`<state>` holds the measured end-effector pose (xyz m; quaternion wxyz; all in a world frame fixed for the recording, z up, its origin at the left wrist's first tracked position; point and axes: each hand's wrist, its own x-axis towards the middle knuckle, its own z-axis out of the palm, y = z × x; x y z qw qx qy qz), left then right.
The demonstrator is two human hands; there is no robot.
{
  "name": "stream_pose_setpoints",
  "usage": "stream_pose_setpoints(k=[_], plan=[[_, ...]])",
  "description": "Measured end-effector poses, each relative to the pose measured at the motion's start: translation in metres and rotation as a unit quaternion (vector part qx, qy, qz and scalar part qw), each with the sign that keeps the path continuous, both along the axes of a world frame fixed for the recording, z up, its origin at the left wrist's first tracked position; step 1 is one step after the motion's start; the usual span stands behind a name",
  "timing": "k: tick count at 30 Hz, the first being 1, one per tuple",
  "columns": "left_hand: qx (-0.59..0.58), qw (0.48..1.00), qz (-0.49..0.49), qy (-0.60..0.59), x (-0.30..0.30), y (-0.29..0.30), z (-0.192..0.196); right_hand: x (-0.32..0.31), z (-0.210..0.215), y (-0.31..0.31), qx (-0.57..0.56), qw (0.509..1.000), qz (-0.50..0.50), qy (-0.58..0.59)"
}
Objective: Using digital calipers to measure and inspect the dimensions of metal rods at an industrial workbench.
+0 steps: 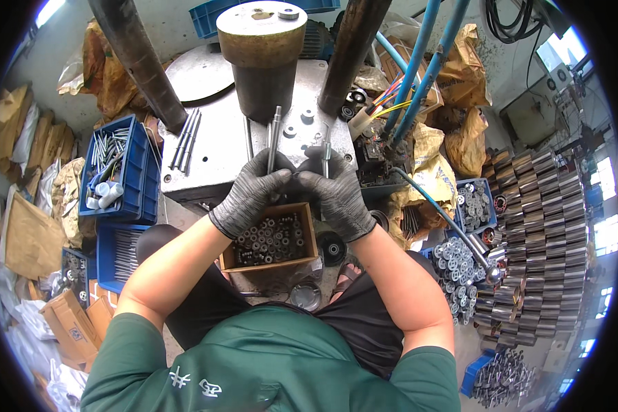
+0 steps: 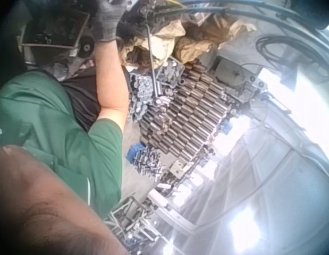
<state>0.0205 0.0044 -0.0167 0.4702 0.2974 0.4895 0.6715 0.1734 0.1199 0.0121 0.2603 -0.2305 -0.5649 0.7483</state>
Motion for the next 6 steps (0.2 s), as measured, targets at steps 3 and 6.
stream_pose_setpoints(k=[3, 6], plan=[[0.010, 1.000, 0.005, -0.005, 0.0049, -0.0001, 0.0013, -0.0007, 0.0030, -0.0039, -0.039, 0.999, 0.017, 0.009], [0.002, 1.000, 0.012, 0.016, 0.0060, 0.0003, 0.0019, -0.0016, 0.0032, -0.0046, -0.035, 0.999, 0.009, 0.002]])
